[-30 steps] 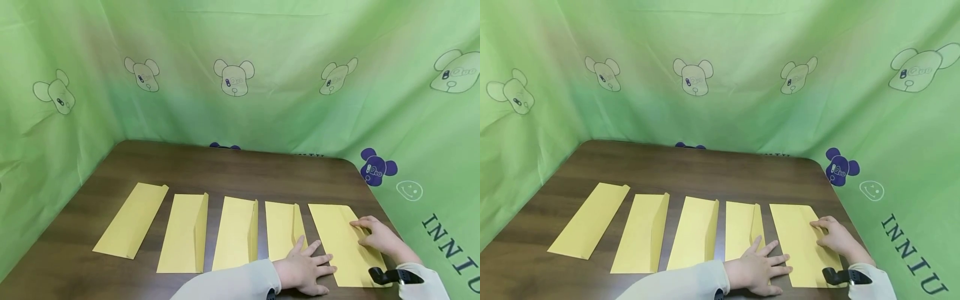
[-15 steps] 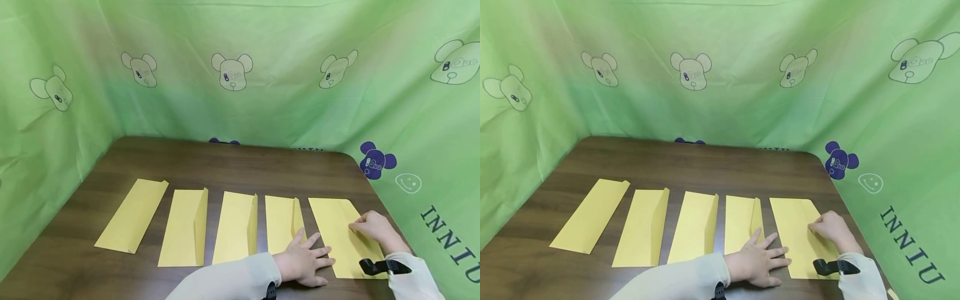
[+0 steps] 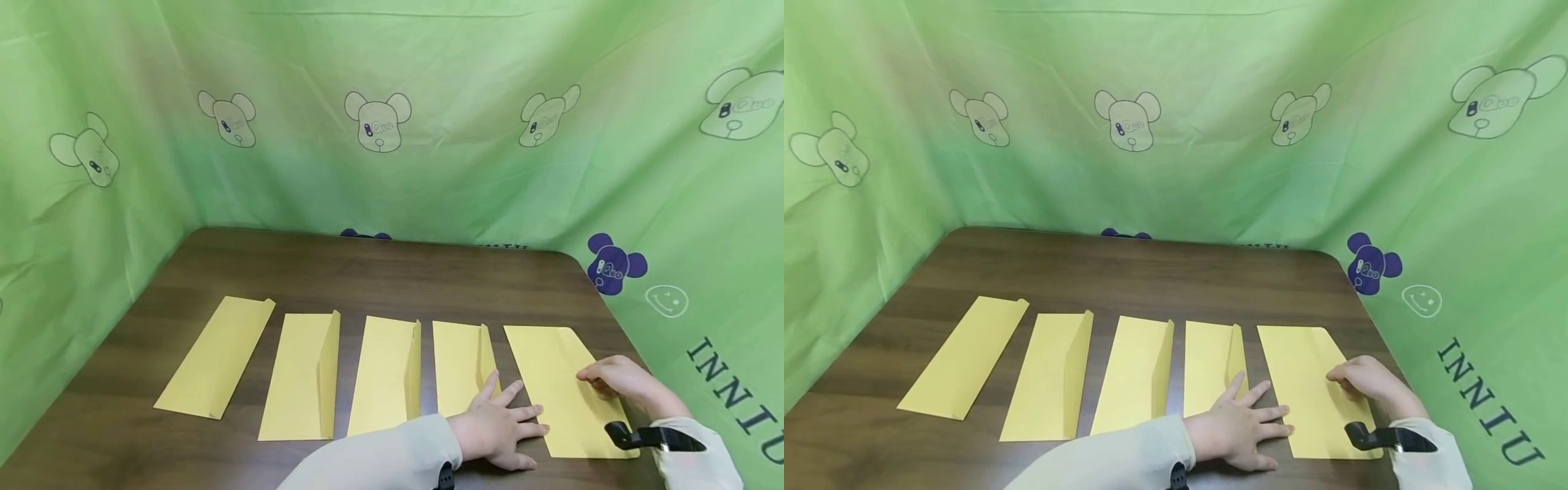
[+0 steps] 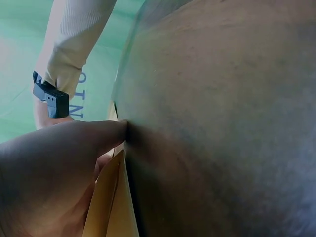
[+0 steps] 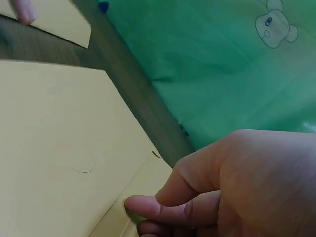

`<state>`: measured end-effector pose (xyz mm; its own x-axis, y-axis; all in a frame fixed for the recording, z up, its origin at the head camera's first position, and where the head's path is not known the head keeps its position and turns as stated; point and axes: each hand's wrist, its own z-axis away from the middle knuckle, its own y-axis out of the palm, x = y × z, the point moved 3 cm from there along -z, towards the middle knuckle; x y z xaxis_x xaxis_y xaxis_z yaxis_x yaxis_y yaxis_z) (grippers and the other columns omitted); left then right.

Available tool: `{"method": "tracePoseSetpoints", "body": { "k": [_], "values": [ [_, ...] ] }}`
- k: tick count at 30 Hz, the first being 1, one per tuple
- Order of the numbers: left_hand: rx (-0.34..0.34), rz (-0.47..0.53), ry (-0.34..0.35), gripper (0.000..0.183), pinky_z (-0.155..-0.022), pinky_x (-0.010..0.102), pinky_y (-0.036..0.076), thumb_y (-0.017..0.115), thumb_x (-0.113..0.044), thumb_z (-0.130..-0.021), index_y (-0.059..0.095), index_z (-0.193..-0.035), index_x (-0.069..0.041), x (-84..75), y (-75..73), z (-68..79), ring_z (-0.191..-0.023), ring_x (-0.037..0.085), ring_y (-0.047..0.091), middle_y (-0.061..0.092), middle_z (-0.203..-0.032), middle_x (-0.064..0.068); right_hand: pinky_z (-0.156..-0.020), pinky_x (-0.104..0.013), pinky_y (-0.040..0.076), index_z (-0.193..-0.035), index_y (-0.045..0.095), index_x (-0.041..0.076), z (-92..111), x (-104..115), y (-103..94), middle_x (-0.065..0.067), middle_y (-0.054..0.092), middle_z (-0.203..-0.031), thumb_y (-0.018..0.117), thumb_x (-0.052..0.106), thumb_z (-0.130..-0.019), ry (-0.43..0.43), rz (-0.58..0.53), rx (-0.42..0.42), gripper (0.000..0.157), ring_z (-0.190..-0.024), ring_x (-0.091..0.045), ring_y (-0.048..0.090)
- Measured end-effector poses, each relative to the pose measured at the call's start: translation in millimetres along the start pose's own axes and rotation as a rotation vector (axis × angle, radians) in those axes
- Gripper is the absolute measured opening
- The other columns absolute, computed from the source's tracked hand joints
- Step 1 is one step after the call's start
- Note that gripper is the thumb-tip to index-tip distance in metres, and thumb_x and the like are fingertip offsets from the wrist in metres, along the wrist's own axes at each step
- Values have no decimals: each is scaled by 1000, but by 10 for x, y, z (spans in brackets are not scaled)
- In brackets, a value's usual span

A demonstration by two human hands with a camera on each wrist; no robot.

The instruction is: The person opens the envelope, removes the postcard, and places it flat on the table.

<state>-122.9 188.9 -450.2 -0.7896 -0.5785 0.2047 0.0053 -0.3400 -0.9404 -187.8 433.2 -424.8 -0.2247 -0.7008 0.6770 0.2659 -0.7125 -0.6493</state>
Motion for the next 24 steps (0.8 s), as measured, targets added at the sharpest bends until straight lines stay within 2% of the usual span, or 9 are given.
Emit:
{"method": "tracePoseSetpoints", "body": {
  "k": [3, 6, 8, 13, 17, 18, 20, 21, 24],
  "values": [
    [6, 1, 3, 57, -117, 48, -9, 23, -79, -92, 10, -147, -66, -8, -17, -2, -149, 7, -1, 3, -153, -42, -62, -25, 54, -99, 59, -19, 18, 20, -25, 0, 54, -74, 49, 6, -96, 25, -121, 31, 26, -65, -9, 54],
    [14, 8, 3, 57, -117, 49, -9, 23, -79, -92, 10, -147, -66, -4, -23, -5, -149, 7, -2, 3, -153, -42, -71, -29, 58, -123, 39, -31, 21, 59, -54, -1, 64, -89, 45, 8, -101, 22, -204, 21, 45, -76, -8, 62],
    [14, 13, 4, 57, -117, 49, -9, 23, -79, -92, 10, -147, -66, 1, -26, -7, -150, 7, -2, 3, -153, -42, -73, -32, 59, -133, 26, -32, 23, 70, -63, -1, 69, -96, 42, 11, -103, 22, -262, 31, 54, -80, -7, 65],
    [16, 28, 11, 57, -117, 49, -9, 24, -79, -92, 11, -147, -66, 13, -28, -5, -150, 7, -2, 4, -153, -42, -75, -35, 59, -137, 20, -29, 15, 64, -60, -3, 73, -101, 38, 17, -107, 25, -325, 85, 58, -85, -6, 68],
    [17, 33, 12, 57, -117, 49, -9, 24, -78, -93, 11, -147, -66, 18, -24, -5, -149, 7, -2, 4, -153, -42, -76, -37, 59, -138, 23, -27, -6, 40, -56, -3, 73, -102, 40, 19, -107, 36, -340, 91, 58, -86, -7, 67],
    [18, 35, 12, 57, -117, 49, -9, 24, -78, -93, 11, -147, -66, 18, -23, -6, -149, 7, -2, 4, -153, -42, -76, -37, 59, -137, 28, -26, -12, 31, -57, -2, 73, -101, 41, 20, -106, 43, -346, 85, 57, -86, -7, 67],
    [18, 39, 11, 57, -117, 49, -10, 24, -78, -93, 11, -147, -66, 21, -20, -9, -149, 7, -2, 3, -153, -42, -75, -37, 58, -130, 44, -20, -28, 7, -61, 1, 73, -99, 44, 21, -106, 57, -360, 77, 48, -85, -8, 65],
    [17, 41, 10, 57, -117, 49, -10, 24, -78, -93, 11, -147, -66, 22, -18, -10, -149, 7, -2, 3, -153, -42, -75, -36, 58, -125, 53, -13, -34, -7, -61, 3, 72, -97, 45, 22, -105, 62, -368, 79, 41, -84, -8, 64],
    [22, 57, 11, 57, -117, 48, -11, 24, -78, -93, 11, -147, -66, 25, -9, -14, -149, 6, -2, 2, -153, -42, -73, -33, 57, -106, 68, 16, -50, -47, -60, 9, 70, -93, 49, 24, -104, 83, -394, 94, 21, -80, -7, 60]
  ]
}}
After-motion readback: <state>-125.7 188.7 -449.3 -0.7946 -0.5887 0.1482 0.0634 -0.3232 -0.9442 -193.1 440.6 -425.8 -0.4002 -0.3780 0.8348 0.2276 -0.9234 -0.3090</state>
